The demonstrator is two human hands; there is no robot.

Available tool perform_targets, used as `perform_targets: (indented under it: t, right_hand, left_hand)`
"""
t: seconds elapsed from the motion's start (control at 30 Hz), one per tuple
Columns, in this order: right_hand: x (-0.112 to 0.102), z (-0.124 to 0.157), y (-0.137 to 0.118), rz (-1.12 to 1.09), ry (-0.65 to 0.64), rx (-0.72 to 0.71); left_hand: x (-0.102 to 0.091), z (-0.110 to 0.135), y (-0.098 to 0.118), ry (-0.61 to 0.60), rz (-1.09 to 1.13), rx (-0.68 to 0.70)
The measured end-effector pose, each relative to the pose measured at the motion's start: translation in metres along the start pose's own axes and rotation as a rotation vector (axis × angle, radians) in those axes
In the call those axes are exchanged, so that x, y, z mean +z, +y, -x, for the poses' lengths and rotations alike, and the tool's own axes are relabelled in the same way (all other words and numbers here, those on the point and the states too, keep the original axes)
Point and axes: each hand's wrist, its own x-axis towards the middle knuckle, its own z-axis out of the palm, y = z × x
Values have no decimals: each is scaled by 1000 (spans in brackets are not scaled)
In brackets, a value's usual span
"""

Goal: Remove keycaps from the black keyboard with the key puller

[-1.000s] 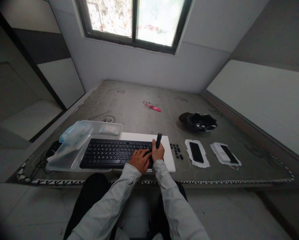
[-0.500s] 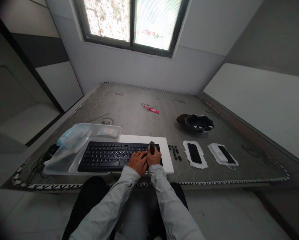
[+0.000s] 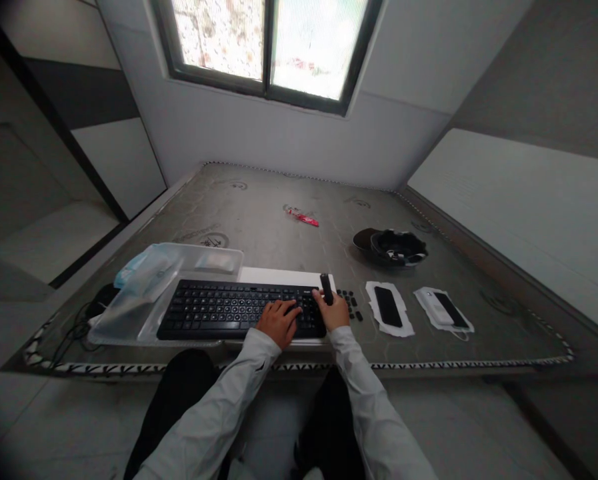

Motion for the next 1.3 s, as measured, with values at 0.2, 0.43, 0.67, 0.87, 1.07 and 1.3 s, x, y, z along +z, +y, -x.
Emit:
perform_targets:
  t: [0.2, 0.43, 0.67, 0.87, 1.07, 1.3]
  right_hand:
    - [-12, 18, 23, 334, -207, -98]
    - [-4, 23, 31, 351, -120, -138]
    - [-18, 9, 26, 605, -371, -320]
    - [-21, -1, 20, 720, -459, -379]
    - [-18, -1, 23, 770, -424, -449]
    - [-77, -33, 53, 714, -107, -363]
  left_hand:
    - [0, 0, 0, -5, -18, 8]
    - [1, -1, 0, 1, -38, 17]
    - [2, -2, 0, 1, -49, 15]
    - [1, -1, 1, -2, -53, 16]
    - [1, -1, 0, 5, -55, 18]
    - [3, -1, 0, 12, -42, 18]
